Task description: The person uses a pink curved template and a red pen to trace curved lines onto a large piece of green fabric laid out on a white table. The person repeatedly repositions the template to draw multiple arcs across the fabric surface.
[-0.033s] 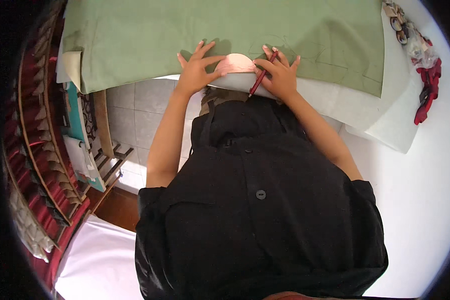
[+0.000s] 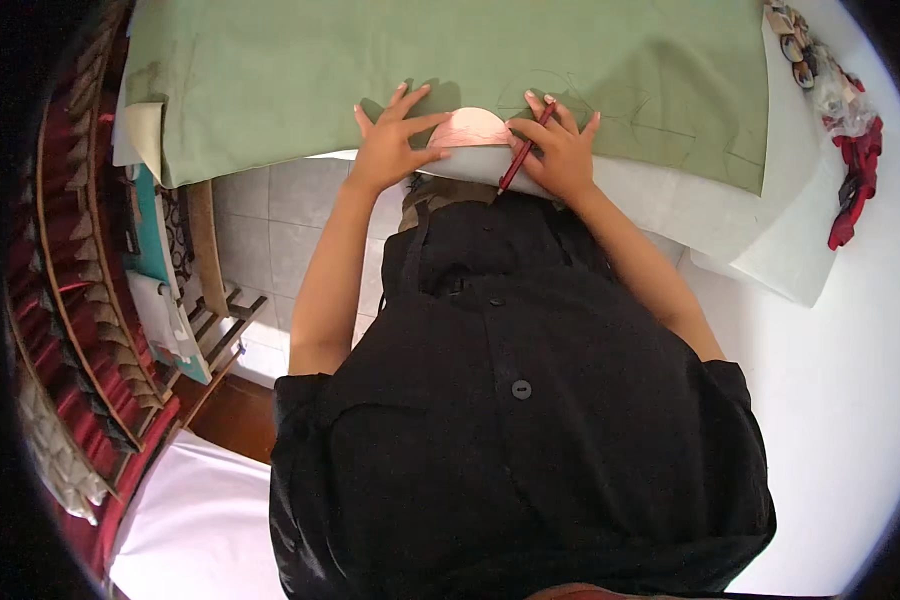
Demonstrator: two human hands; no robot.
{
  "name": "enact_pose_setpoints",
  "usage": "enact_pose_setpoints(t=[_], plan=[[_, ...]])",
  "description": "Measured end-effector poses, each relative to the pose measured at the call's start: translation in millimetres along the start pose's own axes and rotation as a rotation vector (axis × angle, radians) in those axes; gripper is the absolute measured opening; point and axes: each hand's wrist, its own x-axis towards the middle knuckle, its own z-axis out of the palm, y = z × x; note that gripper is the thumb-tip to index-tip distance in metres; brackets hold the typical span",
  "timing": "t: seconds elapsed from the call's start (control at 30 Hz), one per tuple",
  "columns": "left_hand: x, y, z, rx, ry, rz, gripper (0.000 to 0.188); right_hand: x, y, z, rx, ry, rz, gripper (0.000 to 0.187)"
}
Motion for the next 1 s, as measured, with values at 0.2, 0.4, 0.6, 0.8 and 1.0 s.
enact_pose_setpoints(t=[0.2,0.4,0.6,0.8,1.0], plan=[[1,-7,-2,0.022,-0.056,0.014,0.043,-1,-1,-2,0.026,-0.019,0.010,0.022],[1,-11,2,0.017,-0.058,0.044,0.038,-1,-2,-3,0.037,-0.019,0.010,0.020],[1,-15,4,-0.006,-0.023,0.080,0.033,-1,-2,-4,0.026,-0.022,0.003,0.019],[0,-17,8,0.016,-0.004,0.088,0.035,-2,0,-2,0.015,-0.031,-0.018,0.021],[2,-5,4,0.016,0.023,0.013,0.025,-2,2,-2,0.014,-0.023,-0.018,0.020]])
